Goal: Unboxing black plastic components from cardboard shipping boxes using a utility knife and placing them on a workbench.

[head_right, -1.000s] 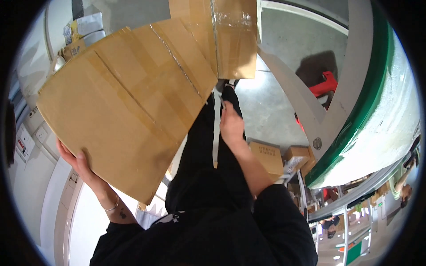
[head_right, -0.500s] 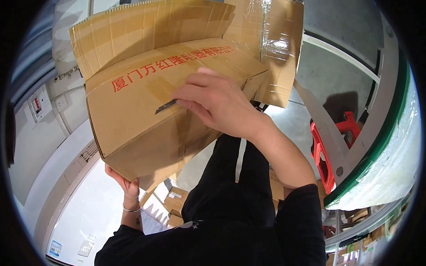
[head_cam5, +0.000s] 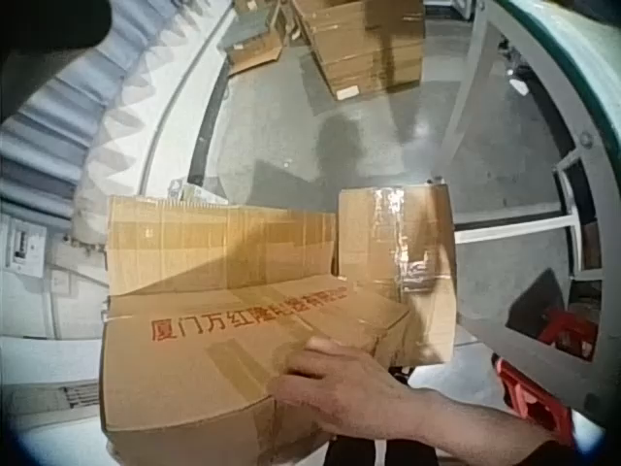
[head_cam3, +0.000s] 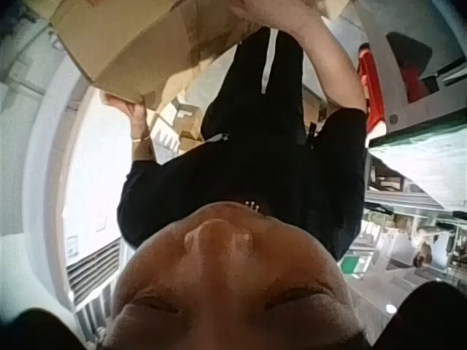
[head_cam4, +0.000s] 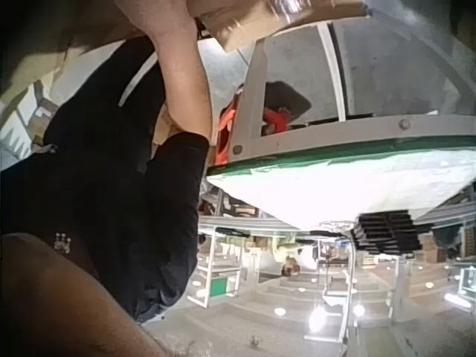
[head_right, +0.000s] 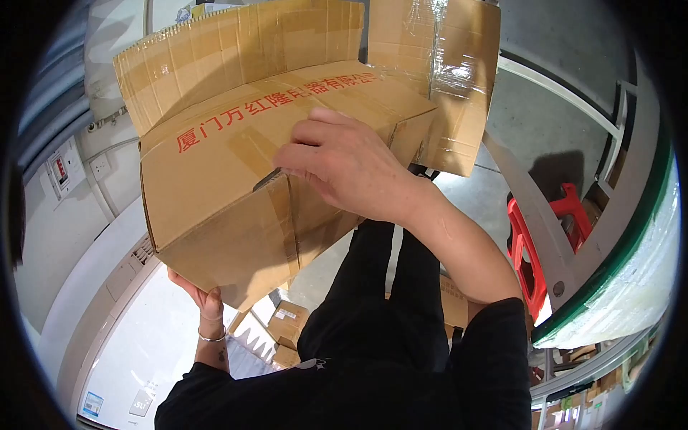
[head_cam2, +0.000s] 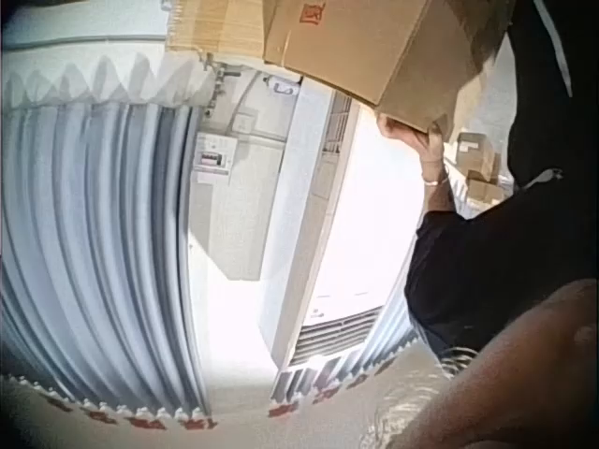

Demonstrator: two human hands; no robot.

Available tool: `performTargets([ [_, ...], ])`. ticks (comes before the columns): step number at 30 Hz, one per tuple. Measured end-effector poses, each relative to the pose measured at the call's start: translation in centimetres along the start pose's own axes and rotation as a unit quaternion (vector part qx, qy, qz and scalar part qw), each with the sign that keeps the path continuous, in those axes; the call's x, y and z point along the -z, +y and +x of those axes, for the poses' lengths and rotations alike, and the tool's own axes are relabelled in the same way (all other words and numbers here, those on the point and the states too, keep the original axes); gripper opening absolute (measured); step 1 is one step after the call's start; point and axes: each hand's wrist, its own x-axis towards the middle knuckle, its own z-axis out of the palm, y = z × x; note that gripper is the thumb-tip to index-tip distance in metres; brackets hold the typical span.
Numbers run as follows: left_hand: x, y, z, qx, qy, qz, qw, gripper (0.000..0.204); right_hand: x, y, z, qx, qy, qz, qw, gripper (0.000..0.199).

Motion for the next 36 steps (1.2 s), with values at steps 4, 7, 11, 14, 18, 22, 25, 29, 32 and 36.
performTargets([
  [4,-0.1,-0.1,0.1,0.006,0.000,0.006,1.000,0.088,0.1,0.0,0.6,0.015,-0.029,-0.047,0.998,0.030],
  [7,0.0,0.1,0.3,0.010,-0.003,0.003,1.000,0.087,0.3,-0.3,1.1,0.015,-0.039,-0.066,0.997,0.031],
  [11,0.1,-0.2,0.3,0.017,-0.004,0.013,1.000,0.087,0.6,-0.6,1.8,0.013,-0.049,-0.080,0.995,0.030],
  [14,0.2,-0.3,0.2,0.018,-0.007,0.011,1.000,0.087,0.7,-0.6,2.1,0.004,-0.079,-0.095,0.992,0.020],
  [18,0.5,-0.7,0.1,0.021,-0.009,0.008,1.000,0.087,0.9,-0.8,2.5,0.041,-0.092,-0.114,0.988,0.020],
  [22,0.6,-0.6,0.5,0.036,-0.002,0.009,0.999,0.100,1.3,0.0,3.1,0.066,-0.127,-0.163,0.976,0.011],
  [25,0.9,-1.1,1.0,0.033,-0.010,0.014,0.999,0.102,2.1,1.1,2.7,0.050,-0.162,-0.191,0.967,0.010],
  [29,1.8,-3.7,1.1,0.021,0.001,0.027,0.999,0.103,3.3,7.1,-2.7,0.010,-0.161,-0.227,0.960,0.012],
  [32,1.8,-4.6,1.1,0.032,0.014,0.037,0.999,0.103,4.8,9.3,-4.4,-0.098,-0.112,-0.225,0.963,0.011],
  [36,2.9,-3.4,3.9,0.052,0.015,-0.006,0.999,0.099,5.1,11.9,-4.0,-0.117,0.011,-0.251,0.961,0.014],
])
